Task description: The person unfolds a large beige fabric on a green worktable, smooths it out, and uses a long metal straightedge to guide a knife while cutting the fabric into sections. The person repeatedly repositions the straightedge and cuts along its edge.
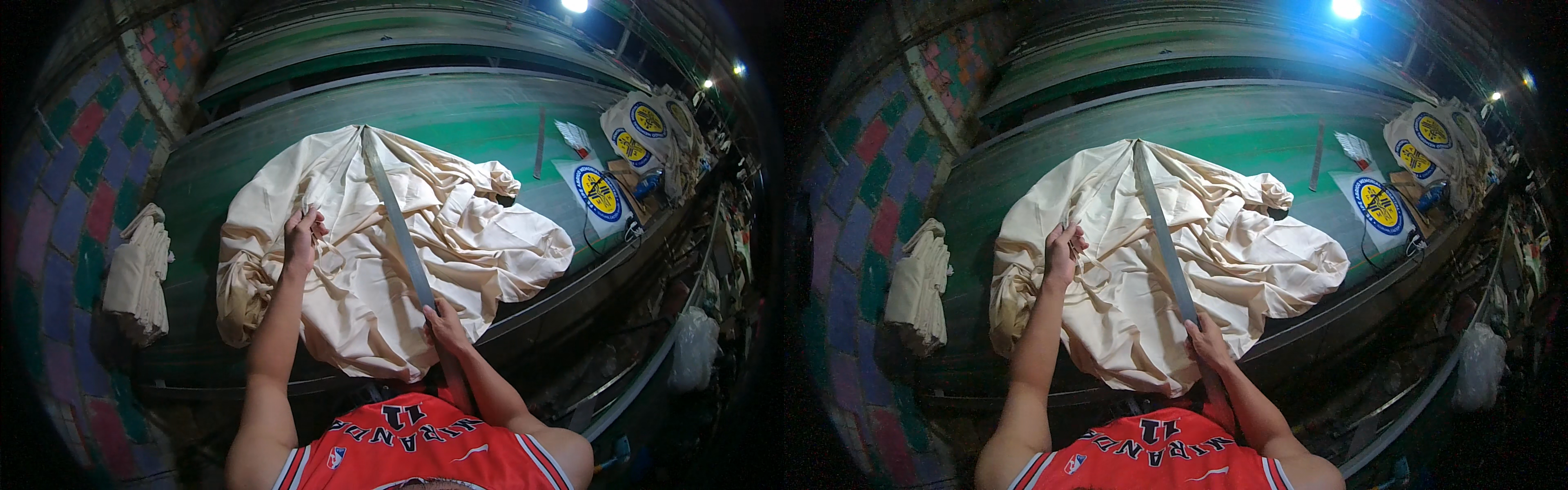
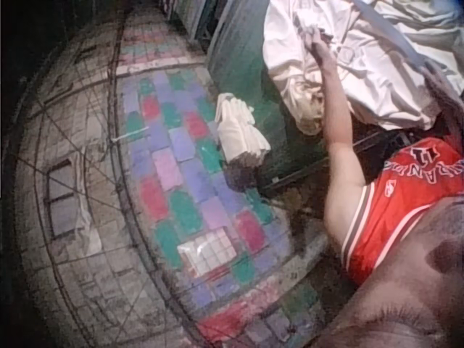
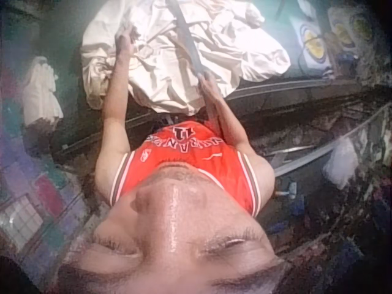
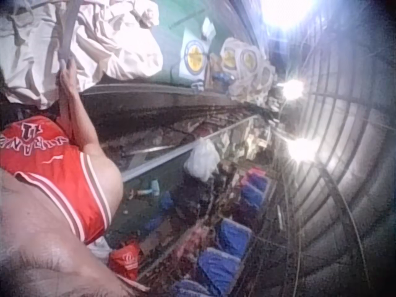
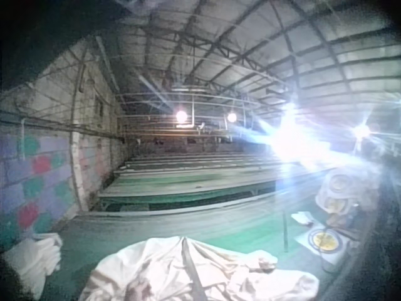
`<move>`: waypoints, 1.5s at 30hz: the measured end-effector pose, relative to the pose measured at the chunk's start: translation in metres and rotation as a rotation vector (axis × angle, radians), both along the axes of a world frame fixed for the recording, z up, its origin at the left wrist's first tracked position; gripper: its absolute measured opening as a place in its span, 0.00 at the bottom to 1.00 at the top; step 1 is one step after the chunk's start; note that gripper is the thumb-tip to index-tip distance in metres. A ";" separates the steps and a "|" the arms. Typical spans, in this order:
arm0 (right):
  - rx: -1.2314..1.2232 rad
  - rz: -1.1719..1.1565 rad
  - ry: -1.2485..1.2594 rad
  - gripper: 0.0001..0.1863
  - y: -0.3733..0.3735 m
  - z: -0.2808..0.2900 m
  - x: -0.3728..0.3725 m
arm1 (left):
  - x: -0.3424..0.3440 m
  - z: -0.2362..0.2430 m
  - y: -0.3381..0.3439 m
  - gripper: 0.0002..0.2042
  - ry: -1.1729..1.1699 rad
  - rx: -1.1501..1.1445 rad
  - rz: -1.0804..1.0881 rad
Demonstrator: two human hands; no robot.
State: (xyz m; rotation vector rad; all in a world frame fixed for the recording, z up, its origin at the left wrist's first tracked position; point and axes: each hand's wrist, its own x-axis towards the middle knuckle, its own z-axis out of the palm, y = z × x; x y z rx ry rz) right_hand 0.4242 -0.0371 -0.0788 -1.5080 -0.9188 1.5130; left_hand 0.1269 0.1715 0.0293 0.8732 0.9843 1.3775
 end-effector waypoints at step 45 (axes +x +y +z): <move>-0.050 0.423 0.080 0.19 0.012 -0.002 -0.036 | 0.087 -0.121 -0.105 0.05 0.139 -0.326 -0.302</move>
